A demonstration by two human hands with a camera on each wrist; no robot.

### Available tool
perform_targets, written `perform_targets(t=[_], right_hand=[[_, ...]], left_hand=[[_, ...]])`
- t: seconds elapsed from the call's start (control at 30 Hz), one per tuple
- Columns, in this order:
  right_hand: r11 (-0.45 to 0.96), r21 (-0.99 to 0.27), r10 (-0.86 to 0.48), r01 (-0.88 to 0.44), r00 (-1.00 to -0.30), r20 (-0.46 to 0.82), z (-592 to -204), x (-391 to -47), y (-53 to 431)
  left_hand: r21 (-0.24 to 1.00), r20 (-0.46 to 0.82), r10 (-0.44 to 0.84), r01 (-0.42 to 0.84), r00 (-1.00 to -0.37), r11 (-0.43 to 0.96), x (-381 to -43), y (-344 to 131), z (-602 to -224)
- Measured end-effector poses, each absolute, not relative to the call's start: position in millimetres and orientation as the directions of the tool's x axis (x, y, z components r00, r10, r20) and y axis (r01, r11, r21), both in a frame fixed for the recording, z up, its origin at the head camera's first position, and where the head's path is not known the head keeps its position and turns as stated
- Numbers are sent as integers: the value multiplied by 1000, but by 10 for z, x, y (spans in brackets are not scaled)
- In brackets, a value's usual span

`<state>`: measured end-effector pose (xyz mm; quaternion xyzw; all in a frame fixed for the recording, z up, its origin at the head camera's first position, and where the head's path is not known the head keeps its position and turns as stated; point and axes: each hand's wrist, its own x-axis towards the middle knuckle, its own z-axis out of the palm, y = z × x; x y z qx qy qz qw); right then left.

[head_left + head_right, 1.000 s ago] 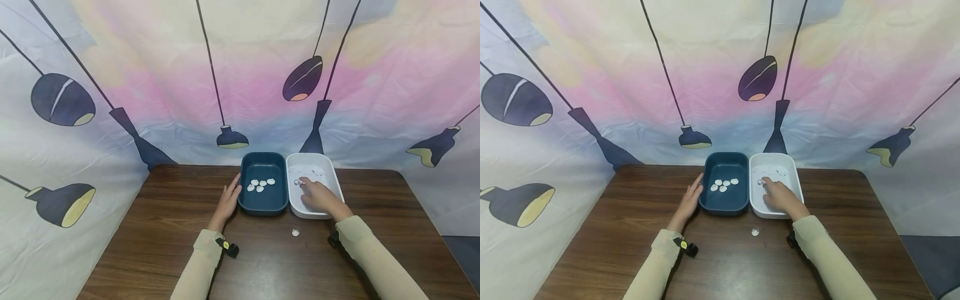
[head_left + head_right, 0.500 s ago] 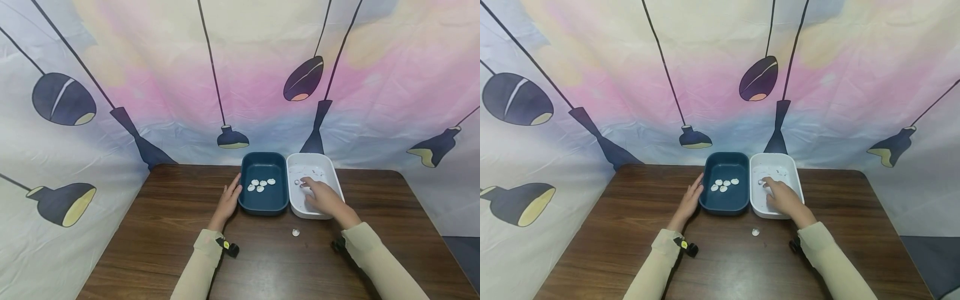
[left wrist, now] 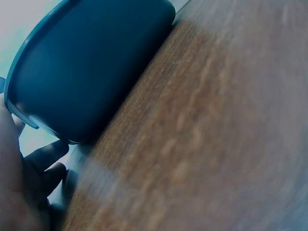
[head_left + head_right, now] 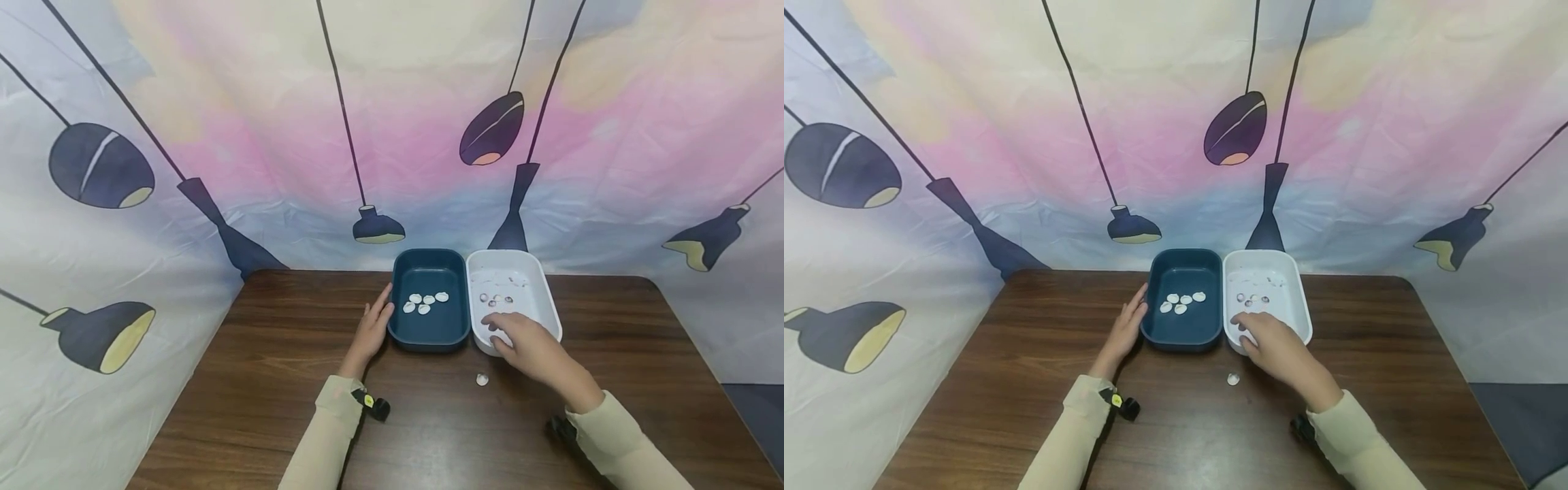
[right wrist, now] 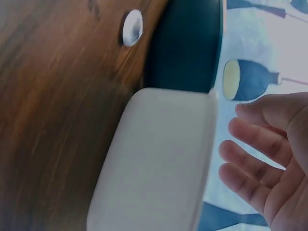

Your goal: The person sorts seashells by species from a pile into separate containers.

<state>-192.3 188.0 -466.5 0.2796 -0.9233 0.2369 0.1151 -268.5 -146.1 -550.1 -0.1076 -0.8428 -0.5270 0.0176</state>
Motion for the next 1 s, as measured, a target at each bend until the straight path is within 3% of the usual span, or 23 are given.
perform_targets(t=[0.17, 0.37, 1.0], right_hand=[[713, -363, -489, -600, -797, 356, -4679, -1755, 1809], [683, -387, -555, -620, -784, 276, -4772, -1642, 1752], [678, -371, -649, -635, -754, 105, -5070, -1614, 1720]], left_hand=[[883, 159, 172, 218, -972, 416, -2688, -1465, -5516], [883, 164, 170, 222, -972, 415, -2681, -1469, -5509], [883, 165, 172, 223, -971, 413, -2679, -1468, -5523]])
